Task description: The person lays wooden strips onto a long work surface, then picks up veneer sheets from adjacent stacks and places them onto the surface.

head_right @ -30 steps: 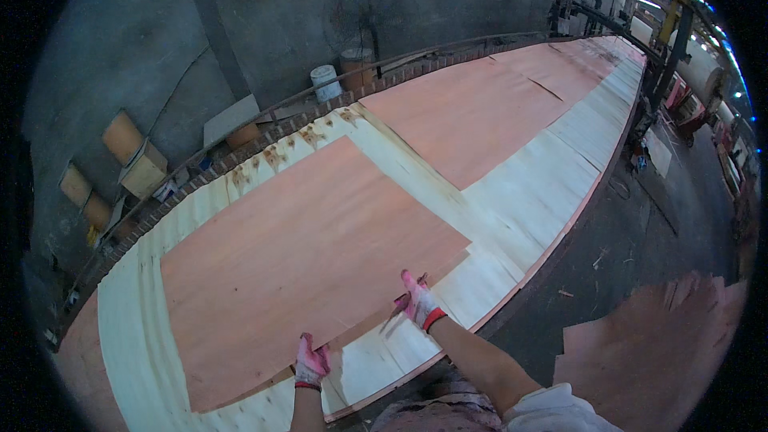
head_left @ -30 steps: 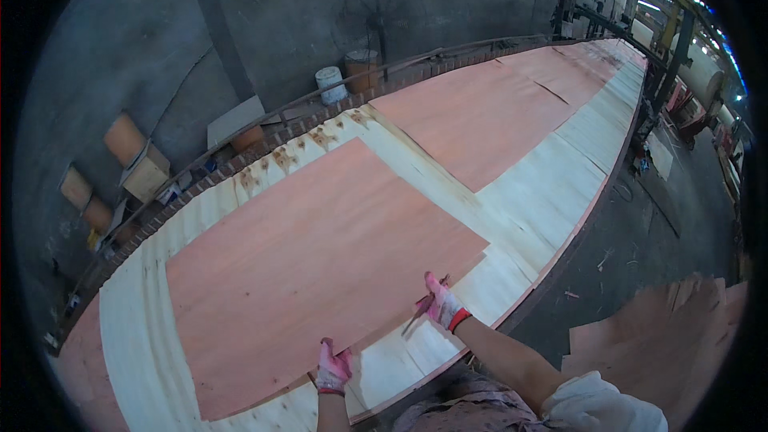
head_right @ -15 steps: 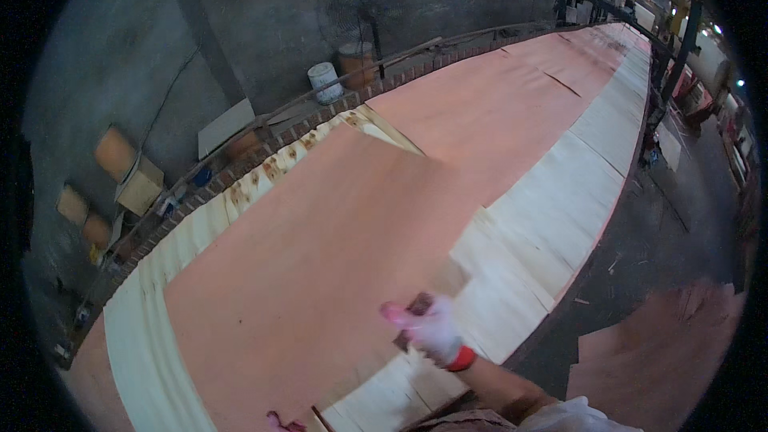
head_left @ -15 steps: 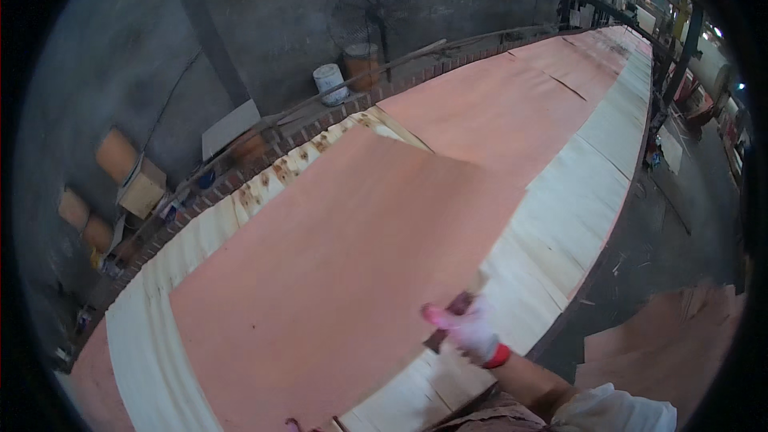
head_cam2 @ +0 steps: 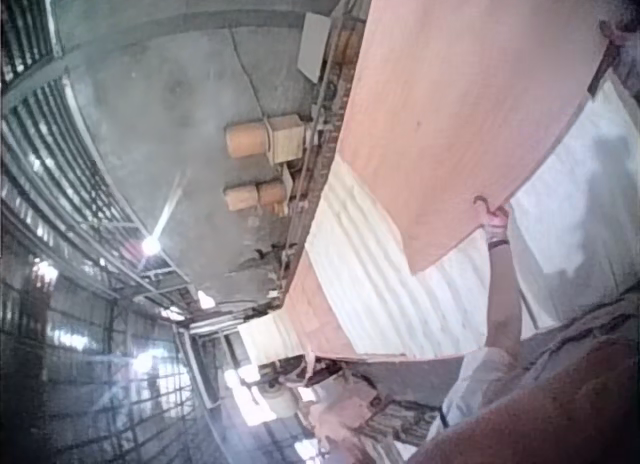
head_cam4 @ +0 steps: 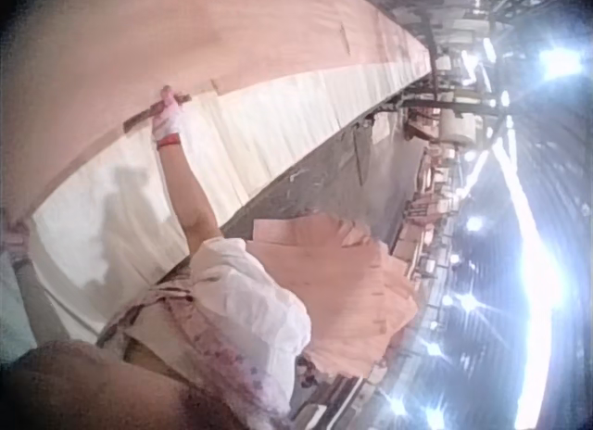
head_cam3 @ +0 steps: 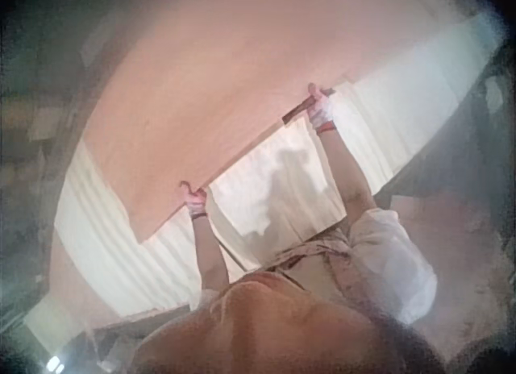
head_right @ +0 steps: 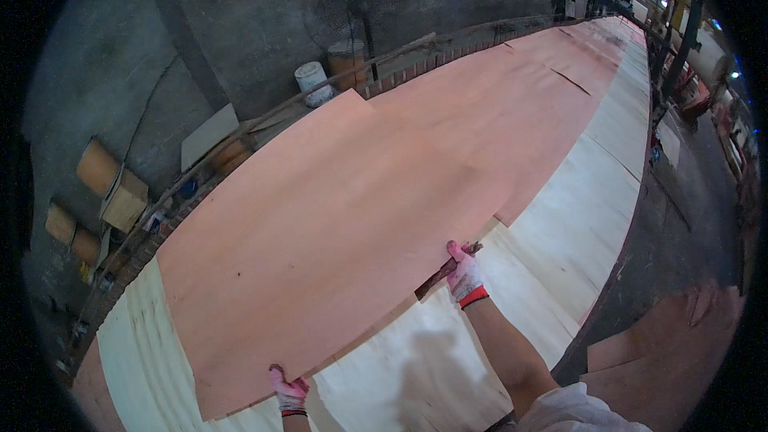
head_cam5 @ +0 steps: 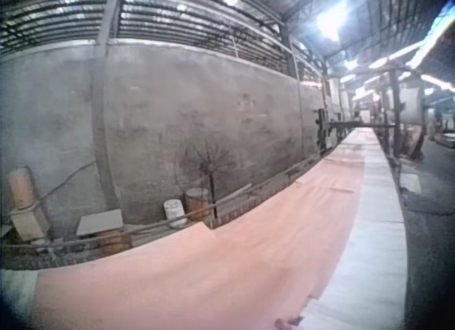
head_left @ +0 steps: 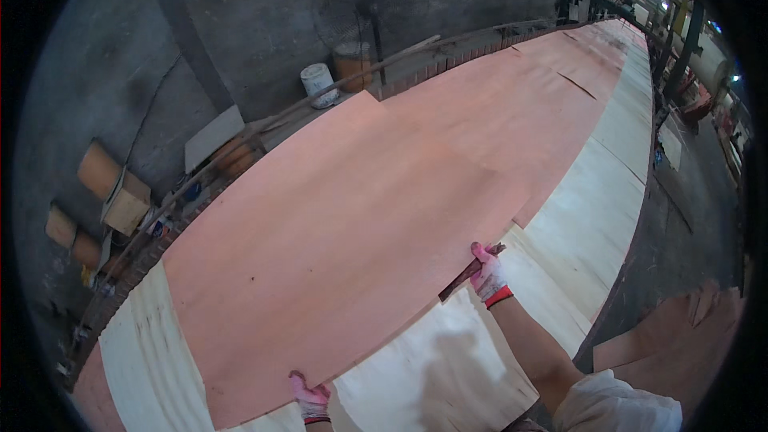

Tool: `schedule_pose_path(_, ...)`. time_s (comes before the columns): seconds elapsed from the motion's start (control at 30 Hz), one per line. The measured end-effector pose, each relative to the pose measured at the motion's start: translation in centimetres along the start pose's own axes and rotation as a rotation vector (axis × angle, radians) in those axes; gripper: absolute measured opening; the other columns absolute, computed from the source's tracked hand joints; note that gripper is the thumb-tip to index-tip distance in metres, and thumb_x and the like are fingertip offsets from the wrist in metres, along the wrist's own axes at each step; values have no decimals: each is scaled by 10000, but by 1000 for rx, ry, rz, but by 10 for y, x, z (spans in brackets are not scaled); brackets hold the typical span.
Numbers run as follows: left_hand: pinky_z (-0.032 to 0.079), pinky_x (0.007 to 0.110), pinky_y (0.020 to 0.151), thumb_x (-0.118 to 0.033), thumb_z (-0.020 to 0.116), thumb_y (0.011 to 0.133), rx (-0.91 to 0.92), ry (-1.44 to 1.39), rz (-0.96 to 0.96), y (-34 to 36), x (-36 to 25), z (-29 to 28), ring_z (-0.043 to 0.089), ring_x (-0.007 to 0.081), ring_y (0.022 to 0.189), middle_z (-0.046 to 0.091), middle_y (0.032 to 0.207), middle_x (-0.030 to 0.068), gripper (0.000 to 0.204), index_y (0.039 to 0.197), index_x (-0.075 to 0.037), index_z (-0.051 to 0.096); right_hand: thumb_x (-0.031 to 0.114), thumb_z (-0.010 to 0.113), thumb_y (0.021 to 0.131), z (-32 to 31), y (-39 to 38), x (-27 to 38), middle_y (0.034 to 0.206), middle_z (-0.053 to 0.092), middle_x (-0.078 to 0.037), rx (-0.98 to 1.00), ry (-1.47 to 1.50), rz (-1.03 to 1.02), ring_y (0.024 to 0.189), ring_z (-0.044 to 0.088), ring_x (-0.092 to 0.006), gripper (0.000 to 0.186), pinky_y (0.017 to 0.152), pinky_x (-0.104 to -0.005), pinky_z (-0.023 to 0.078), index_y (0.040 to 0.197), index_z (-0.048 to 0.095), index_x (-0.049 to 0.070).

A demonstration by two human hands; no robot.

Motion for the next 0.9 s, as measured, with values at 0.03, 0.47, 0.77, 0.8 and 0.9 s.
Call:
schedule_pose_path(0.03,494,283,477,-473,500,898,-96,102,15,3,8,-7,623,188,696,653,954,47,445,1153,-111,540,79,665,827,-26,10,-15,879,603,-2,-155,-1,80,755,589,-176,258,621,-304,500,1059,553,100)
schedule_pose_path(0.47,481,278,467,-442,459,927,13,25,-20,9,47,-7,599,182,725,611,1078,79,486,1208,-46,487,175,653,838,-107,27,-61,740,605,2,-151,30,213,578,556,-169,118,494,-305,440,928,587,138)
schedule_pose_path(0.77,481,288,585,-522,475,900,283,-204,-68,23,68,-3,566,130,676,609,1030,39,506,1182,-105,519,154,670,830,-108,39,-62,981,640,-93,-211,34,1,846,628,-248,292,758,-383,519,1072,567,26)
schedule_pose_path(0.8,486,295,606,-539,471,895,607,-146,-131,15,67,10,567,128,697,603,1049,33,517,1185,-114,518,161,673,828,-109,38,-62,960,640,-91,-320,-27,0,843,628,-248,303,759,-384,519,1072,565,19)
schedule_pose_path(0.9,473,291,568,-571,426,898,-64,26,-81,16,62,-33,562,126,681,614,1011,25,501,1130,-142,538,252,652,846,-100,27,-43,895,638,-96,-459,-226,-23,714,640,-238,337,653,-377,537,1070,564,16)
Point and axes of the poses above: each hand's wrist, its own y-axis towards the middle knuckle, its own z-axis out of the palm, x = y × z, the point moved 6 cm from there along y, towards the middle knuckle
